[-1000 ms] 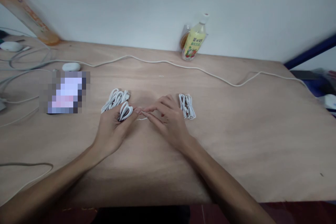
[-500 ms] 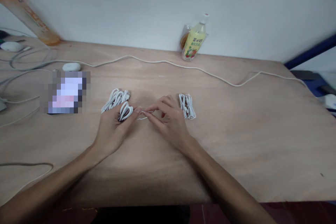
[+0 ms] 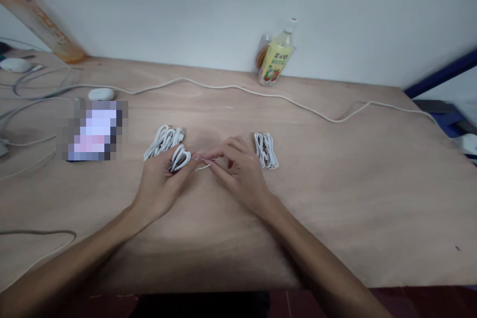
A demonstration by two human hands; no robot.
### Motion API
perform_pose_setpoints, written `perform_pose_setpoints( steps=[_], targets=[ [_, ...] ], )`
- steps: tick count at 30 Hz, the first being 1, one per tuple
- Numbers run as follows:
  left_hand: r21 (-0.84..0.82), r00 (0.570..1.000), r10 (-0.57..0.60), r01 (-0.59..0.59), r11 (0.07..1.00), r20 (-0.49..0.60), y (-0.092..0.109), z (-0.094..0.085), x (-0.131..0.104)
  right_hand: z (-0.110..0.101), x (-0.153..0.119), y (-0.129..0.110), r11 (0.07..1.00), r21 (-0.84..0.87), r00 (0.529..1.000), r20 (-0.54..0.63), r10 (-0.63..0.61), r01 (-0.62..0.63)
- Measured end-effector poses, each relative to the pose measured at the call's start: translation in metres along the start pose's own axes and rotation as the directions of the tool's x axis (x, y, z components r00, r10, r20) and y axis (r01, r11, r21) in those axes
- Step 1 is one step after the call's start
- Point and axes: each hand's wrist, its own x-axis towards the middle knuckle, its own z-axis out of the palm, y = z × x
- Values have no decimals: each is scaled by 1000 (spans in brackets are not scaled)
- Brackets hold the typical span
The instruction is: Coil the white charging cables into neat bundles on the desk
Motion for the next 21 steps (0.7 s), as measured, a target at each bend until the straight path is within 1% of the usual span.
perform_pose_setpoints(
  steps=[6, 21],
  targets=[
    [1, 1000, 14, -14, 1000, 5, -3, 2, 1, 0, 0, 0, 1000, 13, 1000, -8, -4, 4],
    [-19, 1000, 9, -9, 1000, 1, 0, 1, 0, 2, 1, 0, 1000, 4, 1000, -14, -14, 14]
  ],
)
